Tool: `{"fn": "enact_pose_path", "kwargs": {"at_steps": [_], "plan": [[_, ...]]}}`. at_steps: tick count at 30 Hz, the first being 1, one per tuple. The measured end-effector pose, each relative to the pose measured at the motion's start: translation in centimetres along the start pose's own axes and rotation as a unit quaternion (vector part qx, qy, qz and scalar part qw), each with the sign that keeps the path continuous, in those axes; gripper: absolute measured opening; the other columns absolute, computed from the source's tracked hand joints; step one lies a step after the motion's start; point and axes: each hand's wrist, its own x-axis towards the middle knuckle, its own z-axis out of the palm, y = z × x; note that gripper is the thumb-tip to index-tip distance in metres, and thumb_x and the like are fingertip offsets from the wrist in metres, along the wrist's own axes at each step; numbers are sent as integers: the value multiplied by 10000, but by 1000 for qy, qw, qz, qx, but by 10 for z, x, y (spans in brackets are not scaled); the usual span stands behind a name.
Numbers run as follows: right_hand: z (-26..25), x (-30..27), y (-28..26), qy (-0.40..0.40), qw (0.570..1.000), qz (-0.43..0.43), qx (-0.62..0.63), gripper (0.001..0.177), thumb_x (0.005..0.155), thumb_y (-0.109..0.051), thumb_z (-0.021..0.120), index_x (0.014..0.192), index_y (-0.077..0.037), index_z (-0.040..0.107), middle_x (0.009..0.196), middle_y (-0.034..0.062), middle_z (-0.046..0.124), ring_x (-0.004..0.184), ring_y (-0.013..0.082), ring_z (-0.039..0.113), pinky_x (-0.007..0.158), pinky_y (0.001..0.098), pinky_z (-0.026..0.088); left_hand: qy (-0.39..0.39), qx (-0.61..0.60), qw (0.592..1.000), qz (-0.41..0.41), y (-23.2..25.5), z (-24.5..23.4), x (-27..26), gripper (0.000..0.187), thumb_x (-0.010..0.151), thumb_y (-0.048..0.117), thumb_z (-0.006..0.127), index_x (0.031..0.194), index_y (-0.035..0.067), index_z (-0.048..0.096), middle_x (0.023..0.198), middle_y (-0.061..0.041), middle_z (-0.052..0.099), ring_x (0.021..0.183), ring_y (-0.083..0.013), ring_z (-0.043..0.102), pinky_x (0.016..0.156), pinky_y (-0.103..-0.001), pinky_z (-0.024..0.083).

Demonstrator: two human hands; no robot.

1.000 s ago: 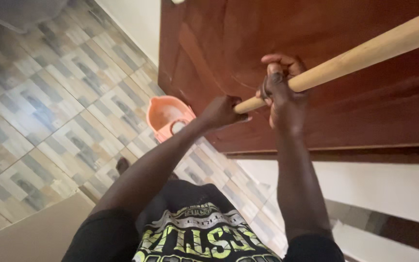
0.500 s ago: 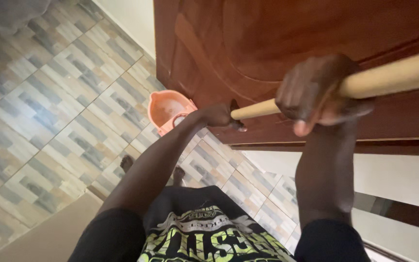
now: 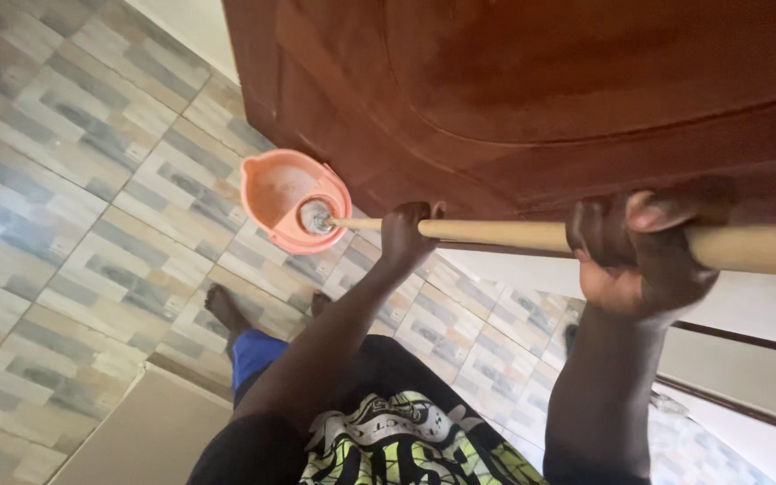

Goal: The person mops the floor in a bedroom using a mop and a bucket of water, moving furniture aside to reach the corners and under the bed.

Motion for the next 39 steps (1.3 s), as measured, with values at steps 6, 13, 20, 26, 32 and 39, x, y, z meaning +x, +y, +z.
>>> {"fn": "enact_pose_path", "kwargs": {"at_steps": [6,13,20,26,32,39], "plan": [[9,-19,-2,142,985,38,-91,245,1015,57,430,1086,-115,589,549,-60,330,367,45,223,321,264,278,-35,-50,998,-7,-37,21,-5,183,831,121,704,654,84,674,644,-141,679,567,-331,664,543,-435,504],[16,-30,15,362,895,23,-259,185,1013,48,529,971,-132,540,706,8,409,387,73,282,393,289,306,-354,-1,923,-151,-72,52,2,387,727,127,723,1111,152,681,932,-116,735,689,-264,755,622,-377,610],[22,-32,23,316,915,-4,-251,179,1040,46,570,1009,-129,588,733,25,480,420,86,340,420,305,354,-267,-38,961,-66,-66,22,3,171,788,168,732,945,114,771,917,-157,763,853,-354,729,729,-457,573],[55,-13,25,252,955,16,-153,184,1020,73,587,1082,-92,639,759,54,530,445,95,392,424,294,368,-45,-12,998,-49,29,-27,4,134,782,144,755,825,41,681,780,-194,708,722,-367,698,630,-464,535],[54,28,25,-16,998,52,44,124,998,-6,621,1092,-61,680,735,63,599,452,87,416,453,272,390,-43,-50,997,-32,38,-70,32,41,755,103,708,766,72,734,684,-187,679,634,-359,694,566,-436,526],[34,130,3,-510,791,87,328,254,1071,-240,559,1181,-45,679,639,19,582,450,87,422,479,276,406,-251,-158,955,-7,-7,-74,64,395,676,220,894,935,35,660,777,-139,703,714,-236,694,626,-390,534]]}}
